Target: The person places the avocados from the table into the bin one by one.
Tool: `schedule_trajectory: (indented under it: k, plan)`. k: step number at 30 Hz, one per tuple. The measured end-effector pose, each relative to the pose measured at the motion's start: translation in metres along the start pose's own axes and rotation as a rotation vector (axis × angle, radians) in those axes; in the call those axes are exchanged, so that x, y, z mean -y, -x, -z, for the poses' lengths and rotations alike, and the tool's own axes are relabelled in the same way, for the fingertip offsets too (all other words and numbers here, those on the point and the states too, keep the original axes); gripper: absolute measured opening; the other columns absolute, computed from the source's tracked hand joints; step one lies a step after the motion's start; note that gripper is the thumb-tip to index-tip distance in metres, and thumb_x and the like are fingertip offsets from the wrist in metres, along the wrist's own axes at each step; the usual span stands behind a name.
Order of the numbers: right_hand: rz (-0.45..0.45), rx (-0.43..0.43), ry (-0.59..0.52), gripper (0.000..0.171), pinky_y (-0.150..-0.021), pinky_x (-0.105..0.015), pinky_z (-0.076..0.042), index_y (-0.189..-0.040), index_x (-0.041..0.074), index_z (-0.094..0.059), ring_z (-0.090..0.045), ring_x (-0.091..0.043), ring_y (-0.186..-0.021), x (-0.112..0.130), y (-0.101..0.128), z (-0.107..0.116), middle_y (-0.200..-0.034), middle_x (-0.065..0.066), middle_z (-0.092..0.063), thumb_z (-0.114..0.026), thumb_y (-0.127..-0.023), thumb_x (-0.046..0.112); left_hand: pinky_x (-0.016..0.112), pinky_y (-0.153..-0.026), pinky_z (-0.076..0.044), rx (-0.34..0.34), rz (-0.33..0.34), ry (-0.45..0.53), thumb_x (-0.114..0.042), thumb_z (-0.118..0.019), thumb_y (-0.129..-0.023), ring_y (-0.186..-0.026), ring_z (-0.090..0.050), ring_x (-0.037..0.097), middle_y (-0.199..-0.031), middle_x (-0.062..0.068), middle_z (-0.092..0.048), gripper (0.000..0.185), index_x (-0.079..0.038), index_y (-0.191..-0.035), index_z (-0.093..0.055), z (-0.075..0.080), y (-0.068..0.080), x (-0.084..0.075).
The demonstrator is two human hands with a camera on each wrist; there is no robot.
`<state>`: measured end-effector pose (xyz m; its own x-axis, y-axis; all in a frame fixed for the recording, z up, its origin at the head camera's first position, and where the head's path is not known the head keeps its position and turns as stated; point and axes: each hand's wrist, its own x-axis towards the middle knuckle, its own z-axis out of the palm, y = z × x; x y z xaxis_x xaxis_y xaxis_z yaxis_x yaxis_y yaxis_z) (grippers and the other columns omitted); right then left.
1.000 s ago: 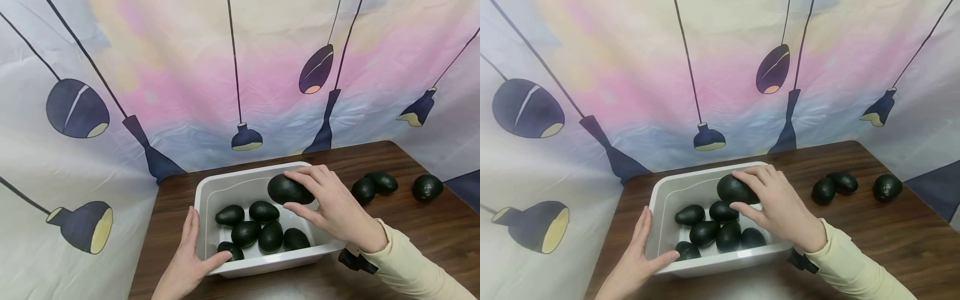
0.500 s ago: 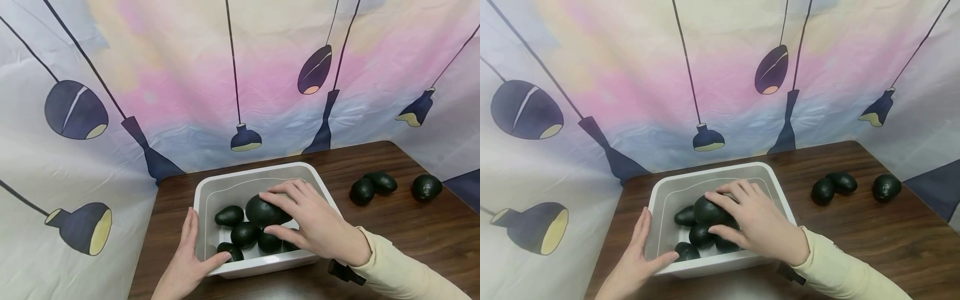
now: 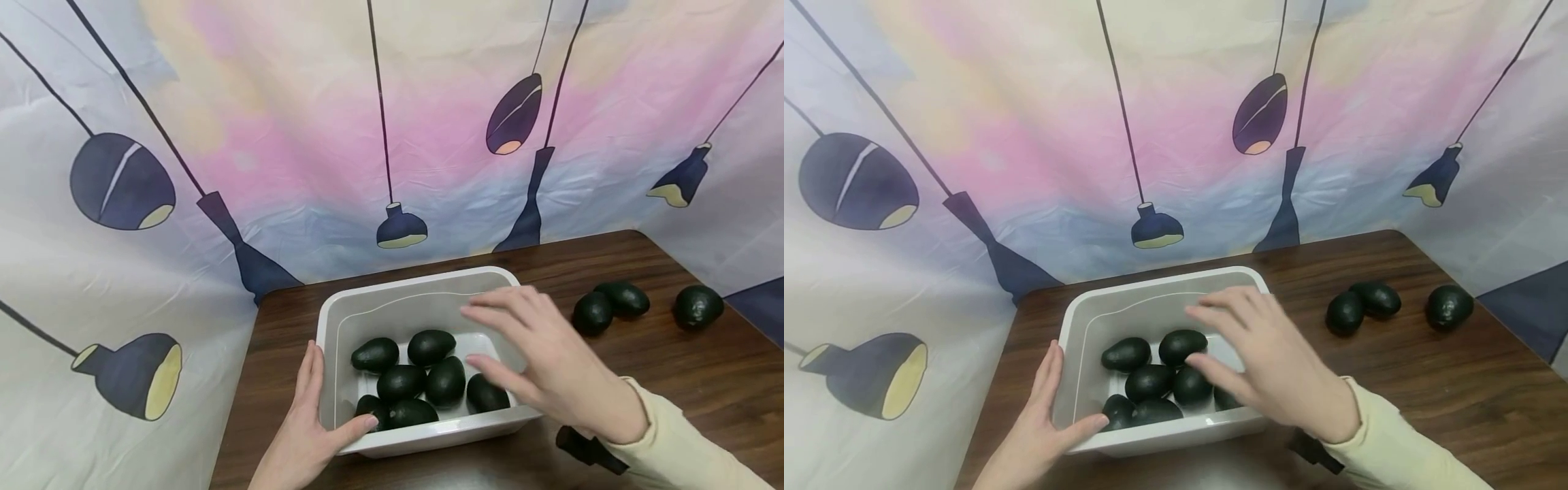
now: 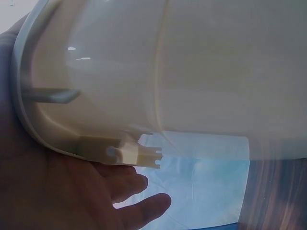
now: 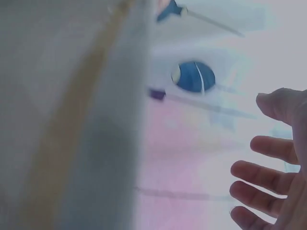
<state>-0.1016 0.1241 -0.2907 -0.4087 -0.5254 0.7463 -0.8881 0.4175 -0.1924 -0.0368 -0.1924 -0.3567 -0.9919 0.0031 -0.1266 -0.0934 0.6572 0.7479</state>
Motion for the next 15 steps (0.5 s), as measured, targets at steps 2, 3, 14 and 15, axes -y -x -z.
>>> schedule_trajectory:
  k: [2, 3, 14, 15]
  plan:
    - [-0.013, -0.058, 0.026, 0.048, -0.095, -0.031, -0.035, -0.125, 0.003, -0.063, -0.052, -0.029, -0.108, -0.008, 0.003, 0.010, -0.120, -0.012, -0.060, -0.054, -0.098, 0.041, 0.064, -0.106, -0.024, -0.001, -0.005, 0.000, -0.057, -0.076, -0.077, -0.146, -0.003, 0.034, -0.160, -0.007, 0.016, 0.120, -0.030, -0.155, 0.011, 0.000, 0.000, 0.000]
    - [-0.027, -0.085, 0.041, 0.050, -0.096, -0.030, -0.034, -0.124, 0.001, -0.064, -0.052, -0.030, -0.107, -0.014, 0.005, 0.016, -0.119, -0.014, -0.061, -0.054, -0.098, 0.042, 0.064, -0.106, -0.024, -0.002, -0.007, 0.000, -0.057, -0.076, -0.077, -0.146, -0.004, 0.034, -0.160, -0.007, 0.016, 0.120, -0.030, -0.155, 0.011, 0.000, 0.000, 0.000]
    - [-0.667, -0.194, 0.303, 0.056, -0.108, -0.059, -0.022, -0.141, 0.000, -0.047, -0.031, -0.047, -0.130, -0.123, 0.087, 0.089, -0.140, -0.028, -0.041, -0.063, -0.096, 0.030, 0.064, -0.106, -0.024, 0.003, -0.010, 0.012, -0.056, -0.076, -0.077, -0.146, -0.003, 0.033, -0.159, -0.009, 0.017, 0.120, -0.029, -0.154, 0.012, 0.000, 0.000, 0.001]
    - [-0.752, -0.187, 0.324, 0.058, -0.107, -0.063, -0.020, -0.144, -0.001, -0.043, -0.027, -0.048, -0.132, -0.135, 0.098, 0.095, -0.143, -0.030, -0.036, -0.060, -0.097, 0.029, 0.064, -0.106, -0.024, 0.003, -0.011, 0.013, -0.056, -0.076, -0.077, -0.146, -0.003, 0.033, -0.159, -0.009, 0.017, 0.120, -0.030, -0.154, 0.012, 0.000, 0.000, 0.001]
